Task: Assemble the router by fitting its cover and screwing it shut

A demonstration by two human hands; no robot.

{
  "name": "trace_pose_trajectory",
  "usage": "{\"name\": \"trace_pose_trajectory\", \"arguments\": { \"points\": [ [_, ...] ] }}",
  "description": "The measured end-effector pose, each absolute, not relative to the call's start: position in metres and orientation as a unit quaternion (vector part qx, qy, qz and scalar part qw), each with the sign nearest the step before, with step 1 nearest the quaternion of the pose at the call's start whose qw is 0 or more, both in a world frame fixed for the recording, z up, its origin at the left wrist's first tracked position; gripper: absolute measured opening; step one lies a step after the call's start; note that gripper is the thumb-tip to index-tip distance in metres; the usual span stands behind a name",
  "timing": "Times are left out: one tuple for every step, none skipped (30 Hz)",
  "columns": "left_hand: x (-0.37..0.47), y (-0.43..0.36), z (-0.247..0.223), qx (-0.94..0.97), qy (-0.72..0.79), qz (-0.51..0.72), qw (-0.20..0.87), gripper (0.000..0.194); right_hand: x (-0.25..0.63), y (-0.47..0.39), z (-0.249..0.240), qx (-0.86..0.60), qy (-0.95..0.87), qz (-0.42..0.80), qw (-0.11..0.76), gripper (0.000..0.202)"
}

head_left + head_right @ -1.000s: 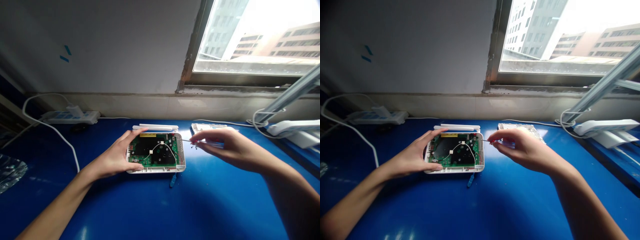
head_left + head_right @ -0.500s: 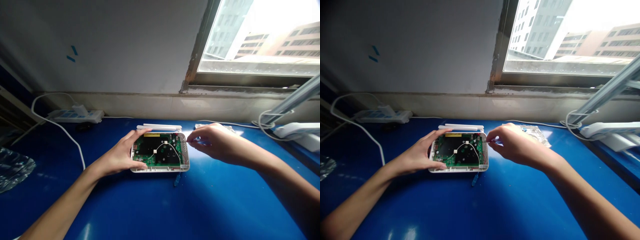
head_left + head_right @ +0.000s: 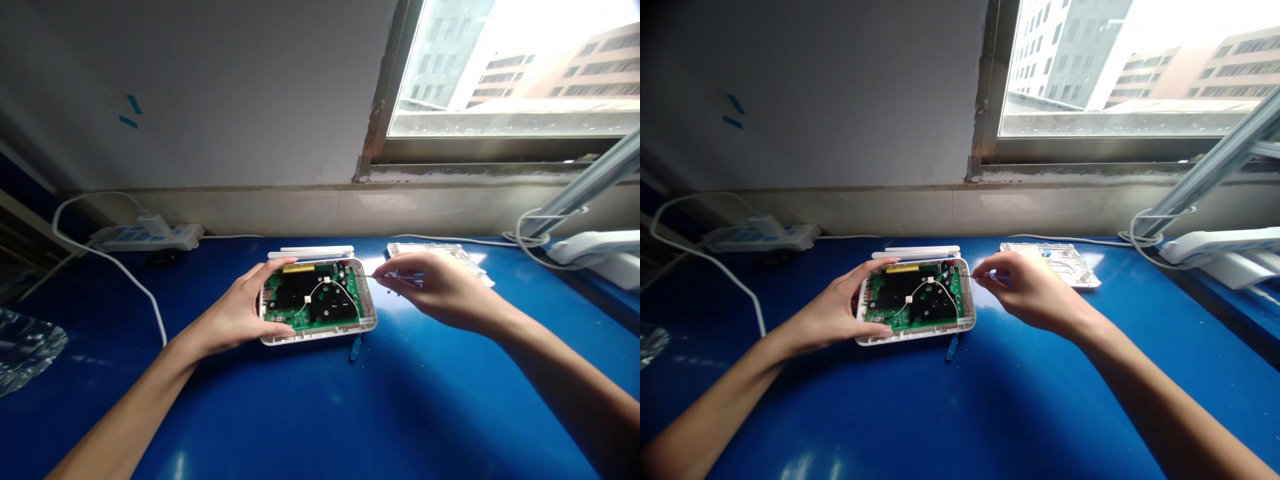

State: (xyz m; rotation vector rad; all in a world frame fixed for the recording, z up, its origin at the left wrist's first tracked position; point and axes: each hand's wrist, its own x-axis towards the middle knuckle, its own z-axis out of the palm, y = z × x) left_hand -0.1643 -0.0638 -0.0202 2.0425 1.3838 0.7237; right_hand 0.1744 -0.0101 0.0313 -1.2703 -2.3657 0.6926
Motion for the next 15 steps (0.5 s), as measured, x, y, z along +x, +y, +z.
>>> {"name": "trace_pose_trajectory", "arguments": {
  "points": [
    [-0.164,-0.064,-0.020,0.761,0.517,0.272,0.282,0.097,0.174,-0.010,0.032,-0.455,-0.834,0.252,0.187,0.022],
    [-0.164,-0.064,-0.020,0.760,0.518,0.273,0.282,0.097,0.173,-0.010,0.032,-0.459,-0.829,0.256,0.190,0.021],
    [-0.164,-0.064,-0.020,0.760,0.519,0.273,0.281,0.097,0.173,-0.010,0.032,-0.462,-0.826,0.259,0.192,0.021],
    [-0.163,-0.064,-0.020,0.760,0.520,0.272,0.280,0.097,0.173,-0.010,0.032,-0.463,-0.825,0.262,0.193,0.020],
    [-0.163,-0.064,-0.020,0.760,0.521,0.270,0.279,0.097,0.173,-0.010,0.032,-0.462,-0.824,0.264,0.192,0.020],
    [-0.163,-0.064,-0.019,0.761,0.522,0.268,0.277,0.096,0.173,-0.010,0.032,-0.461,-0.824,0.266,0.192,0.021],
    [-0.163,-0.064,-0.019,0.761,0.522,0.267,0.276,0.096,0.174,-0.010,0.032,-0.460,-0.825,0.266,0.190,0.021],
    [-0.163,-0.065,-0.018,0.762,0.521,0.268,0.276,0.095,0.174,-0.009,0.032,-0.459,-0.827,0.265,0.189,0.022],
    [-0.163,-0.065,-0.017,0.761,0.521,0.269,0.277,0.094,0.174,-0.008,0.033,-0.458,-0.829,0.261,0.185,0.023],
    [-0.163,-0.065,-0.017,0.760,0.521,0.270,0.280,0.094,0.174,-0.007,0.035,-0.457,-0.833,0.255,0.179,0.024],
    [-0.163,-0.066,-0.017,0.760,0.519,0.271,0.282,0.095,0.175,-0.005,0.038,-0.455,-0.839,0.247,0.168,0.025],
    [-0.163,-0.066,-0.017,0.760,0.518,0.272,0.284,0.095,0.175,-0.002,0.042,-0.451,-0.846,0.239,0.153,0.026],
    [-0.163,-0.066,-0.017,0.760,0.516,0.272,0.284,0.095,0.175,0.002,0.047,-0.444,-0.855,0.231,0.134,0.026],
    [-0.163,-0.065,-0.018,0.762,0.515,0.272,0.283,0.095,0.176,0.006,0.052,-0.432,-0.865,0.228,0.112,0.025],
    [-0.163,-0.065,-0.019,0.763,0.514,0.273,0.281,0.096,0.176,0.010,0.058,-0.416,-0.875,0.231,0.092,0.025]
  ]
}}
